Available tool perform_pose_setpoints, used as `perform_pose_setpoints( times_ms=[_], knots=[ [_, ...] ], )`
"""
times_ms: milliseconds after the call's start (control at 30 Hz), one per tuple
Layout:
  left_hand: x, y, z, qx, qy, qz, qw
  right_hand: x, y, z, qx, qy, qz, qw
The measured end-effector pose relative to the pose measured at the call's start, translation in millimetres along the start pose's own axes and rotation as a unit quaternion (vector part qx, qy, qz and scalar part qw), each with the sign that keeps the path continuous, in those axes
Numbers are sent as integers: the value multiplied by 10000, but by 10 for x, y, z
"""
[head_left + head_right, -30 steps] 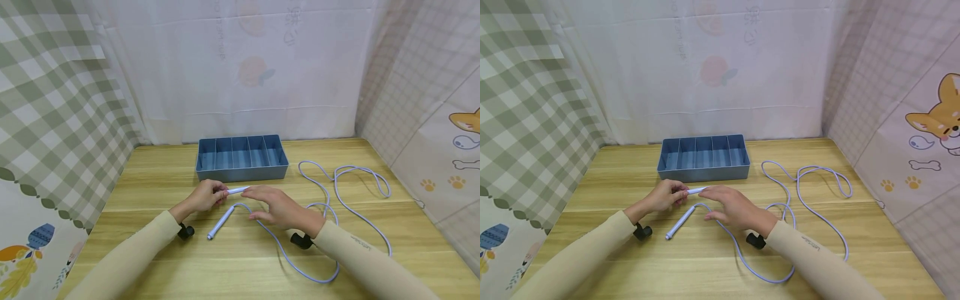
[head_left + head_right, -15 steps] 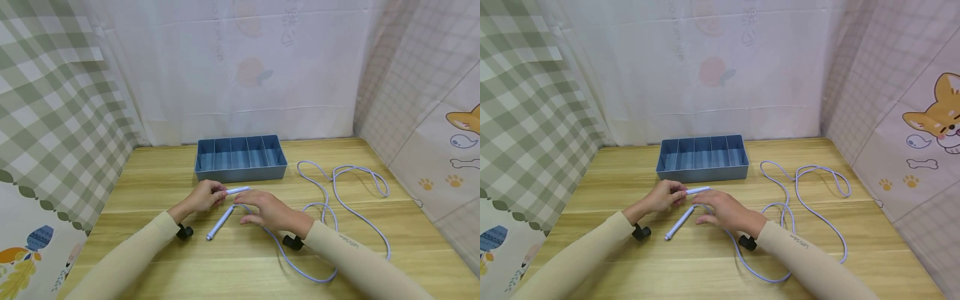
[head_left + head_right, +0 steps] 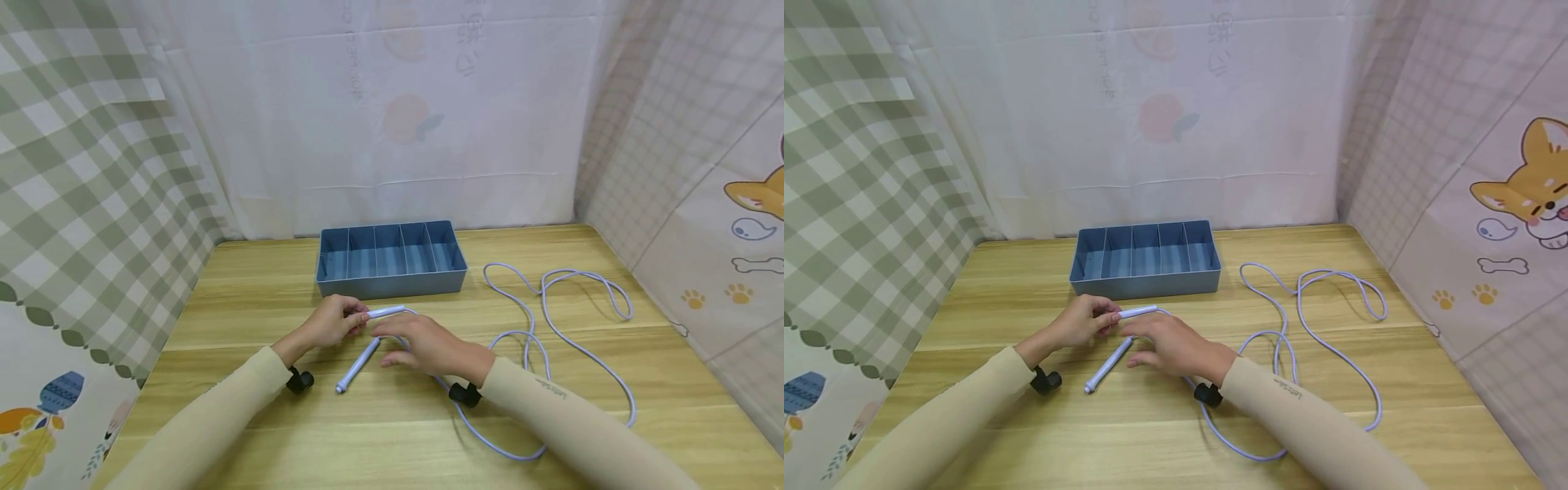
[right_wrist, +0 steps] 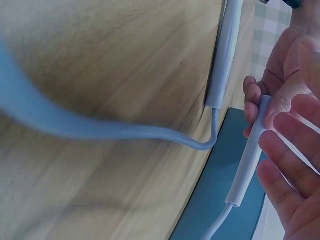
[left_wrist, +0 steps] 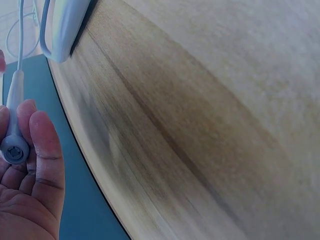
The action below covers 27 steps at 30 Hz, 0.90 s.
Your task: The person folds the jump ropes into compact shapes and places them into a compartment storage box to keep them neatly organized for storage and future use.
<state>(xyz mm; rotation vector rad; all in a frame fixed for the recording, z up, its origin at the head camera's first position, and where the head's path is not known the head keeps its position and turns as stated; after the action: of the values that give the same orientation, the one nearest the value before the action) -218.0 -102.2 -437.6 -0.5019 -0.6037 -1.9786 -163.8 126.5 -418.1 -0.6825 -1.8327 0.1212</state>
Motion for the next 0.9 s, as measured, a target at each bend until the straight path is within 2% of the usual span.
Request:
perform_pose_setpoints(
  times_ms=[500,667,900],
  knots=[
    [29,13,9,8,61,35,10000,-144,-101,67,8,-85,-285,9996],
    [40,15,14,-21,21,31,10000,-185,-124,89,-110,-124,-274,9995],
    [47,7,7,-28,-10,32,10000,-237,-151,122,-347,-260,-477,9979]
  ],
)
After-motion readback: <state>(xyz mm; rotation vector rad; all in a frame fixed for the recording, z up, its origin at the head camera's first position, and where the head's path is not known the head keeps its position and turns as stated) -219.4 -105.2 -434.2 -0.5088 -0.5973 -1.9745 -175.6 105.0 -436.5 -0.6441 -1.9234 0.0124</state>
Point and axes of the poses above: each hand's wrist, its own y-axis away from the middle knuckle, its own x-axis out of the back of the hand, z = x × y, the point moved 1 cm from there along -y, towards the middle knuckle, and after that the axes turned 12 degrees about x, right-handed, at the moved point
